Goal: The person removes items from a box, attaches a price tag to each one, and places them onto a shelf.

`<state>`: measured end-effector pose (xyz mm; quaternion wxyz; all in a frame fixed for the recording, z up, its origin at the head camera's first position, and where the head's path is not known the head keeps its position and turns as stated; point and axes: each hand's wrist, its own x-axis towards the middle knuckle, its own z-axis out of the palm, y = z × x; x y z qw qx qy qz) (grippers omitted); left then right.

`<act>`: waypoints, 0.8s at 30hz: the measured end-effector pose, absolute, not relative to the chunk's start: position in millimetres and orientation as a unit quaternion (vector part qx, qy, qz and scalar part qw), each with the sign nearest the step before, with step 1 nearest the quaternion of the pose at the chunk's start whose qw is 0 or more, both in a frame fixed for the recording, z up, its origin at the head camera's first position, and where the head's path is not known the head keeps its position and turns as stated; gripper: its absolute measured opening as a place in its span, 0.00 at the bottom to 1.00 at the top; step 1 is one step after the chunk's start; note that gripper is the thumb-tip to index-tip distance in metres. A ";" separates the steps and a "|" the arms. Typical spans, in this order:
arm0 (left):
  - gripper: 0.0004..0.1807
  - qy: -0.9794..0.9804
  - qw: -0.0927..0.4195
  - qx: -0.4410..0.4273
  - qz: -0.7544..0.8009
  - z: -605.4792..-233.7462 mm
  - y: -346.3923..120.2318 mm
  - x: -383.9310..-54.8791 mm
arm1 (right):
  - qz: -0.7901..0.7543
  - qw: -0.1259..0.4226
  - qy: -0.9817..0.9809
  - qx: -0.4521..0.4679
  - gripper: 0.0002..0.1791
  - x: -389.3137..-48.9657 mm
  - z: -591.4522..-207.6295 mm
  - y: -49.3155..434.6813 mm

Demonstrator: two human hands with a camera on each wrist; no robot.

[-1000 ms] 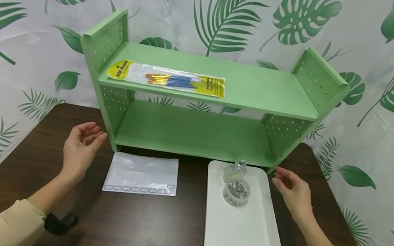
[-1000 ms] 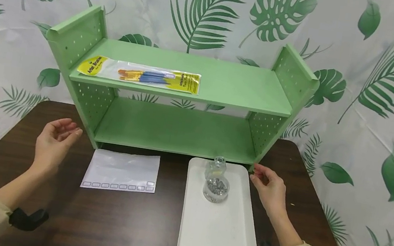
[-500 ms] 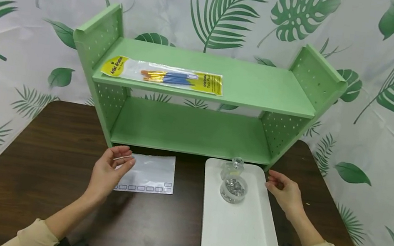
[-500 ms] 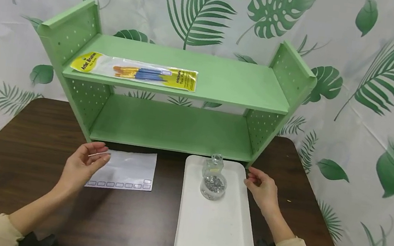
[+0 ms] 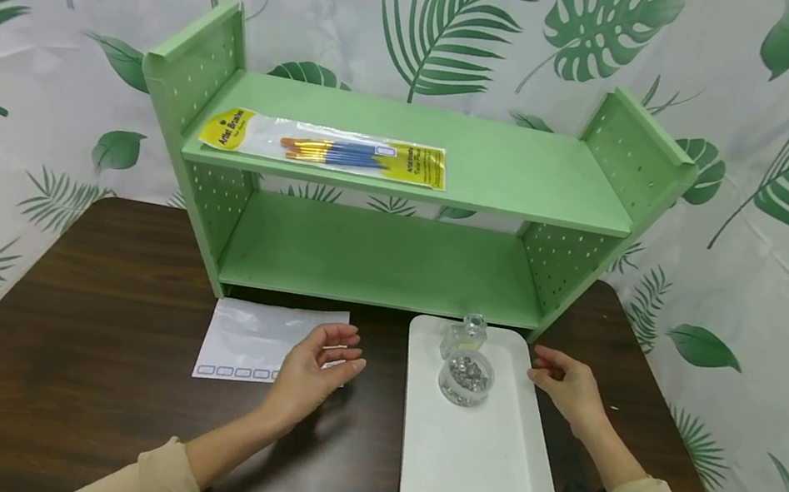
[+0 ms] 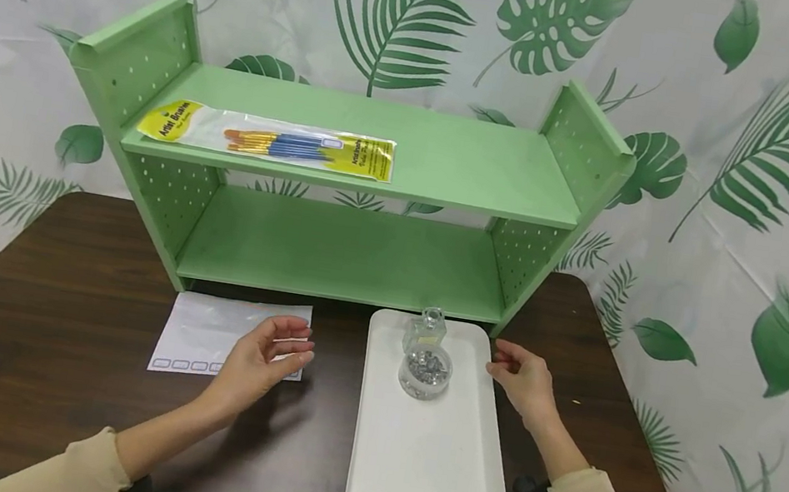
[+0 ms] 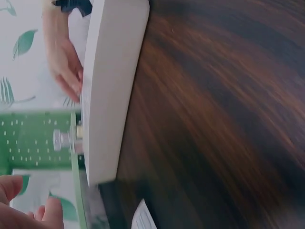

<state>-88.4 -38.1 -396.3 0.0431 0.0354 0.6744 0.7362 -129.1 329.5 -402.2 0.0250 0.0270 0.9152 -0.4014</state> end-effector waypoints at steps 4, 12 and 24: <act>0.23 0.678 0.063 0.065 0.729 -399.7 -20.4 -89.4 | -0.407 0.034 0.912 0.030 0.24 -130.1 -402.9 327.4; 0.26 0.668 0.092 0.095 0.732 -405.5 6.5 -94.8 | -0.398 0.037 0.916 0.032 0.22 -130.4 -403.7 324.3; 0.28 0.655 0.118 0.095 0.740 -410.3 43.3 -102.2 | -0.393 0.022 0.919 0.025 0.20 -131.0 -407.6 324.3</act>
